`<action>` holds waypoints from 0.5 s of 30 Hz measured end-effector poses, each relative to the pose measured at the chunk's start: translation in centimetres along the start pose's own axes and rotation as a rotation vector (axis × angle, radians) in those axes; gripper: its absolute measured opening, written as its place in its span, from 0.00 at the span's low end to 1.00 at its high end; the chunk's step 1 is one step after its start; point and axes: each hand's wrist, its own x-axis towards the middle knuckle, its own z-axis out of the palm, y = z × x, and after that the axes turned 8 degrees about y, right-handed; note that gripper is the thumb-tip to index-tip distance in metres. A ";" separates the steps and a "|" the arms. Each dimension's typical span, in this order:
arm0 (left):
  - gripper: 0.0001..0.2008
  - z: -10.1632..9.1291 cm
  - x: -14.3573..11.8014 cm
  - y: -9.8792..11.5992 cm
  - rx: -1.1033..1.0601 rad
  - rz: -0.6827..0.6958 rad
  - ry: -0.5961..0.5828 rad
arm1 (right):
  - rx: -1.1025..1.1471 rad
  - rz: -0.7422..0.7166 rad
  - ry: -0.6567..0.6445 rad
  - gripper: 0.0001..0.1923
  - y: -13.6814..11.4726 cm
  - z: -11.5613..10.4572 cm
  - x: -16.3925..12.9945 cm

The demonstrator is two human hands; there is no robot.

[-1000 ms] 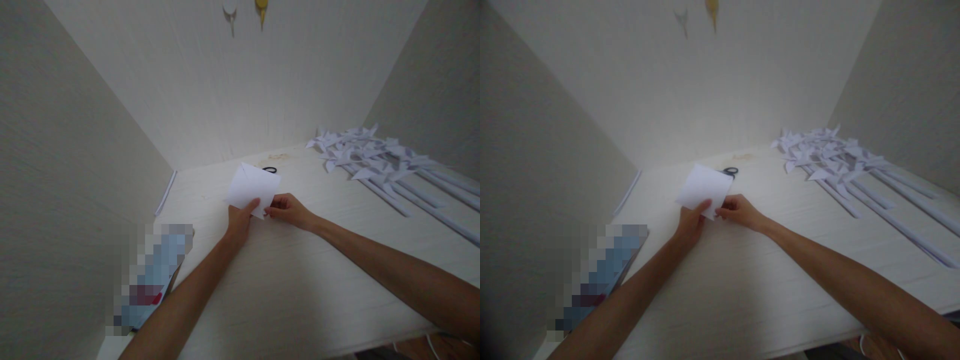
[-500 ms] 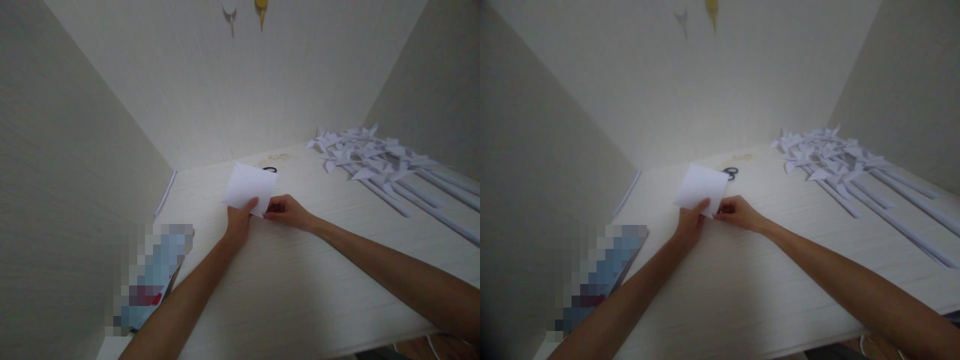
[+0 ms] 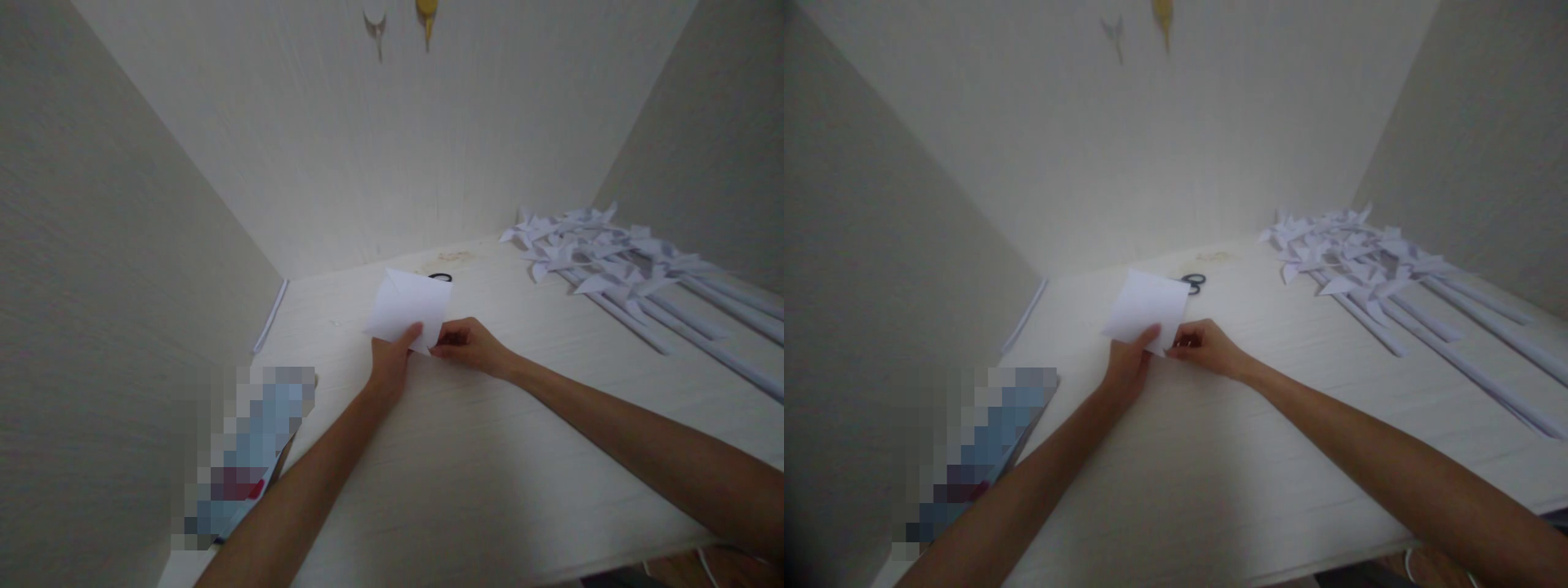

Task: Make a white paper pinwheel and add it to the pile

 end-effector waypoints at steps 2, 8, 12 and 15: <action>0.26 0.0 0.0 0.0 -0.006 -0.005 0.021 | 0.005 0.001 -0.007 0.08 -0.1 0.0 0.0; 0.23 0.0 0.1 0.0 -0.003 -0.001 0.049 | 0.000 0.010 0.002 0.07 -0.2 0.0 0.0; 0.23 0.1 0.1 0.1 -0.006 -0.017 0.073 | 0.073 -0.023 0.055 0.07 -0.3 0.1 -0.1; 0.22 0.2 0.1 0.2 -0.016 -0.024 0.067 | 0.188 -0.118 0.147 0.11 -0.5 0.2 -0.2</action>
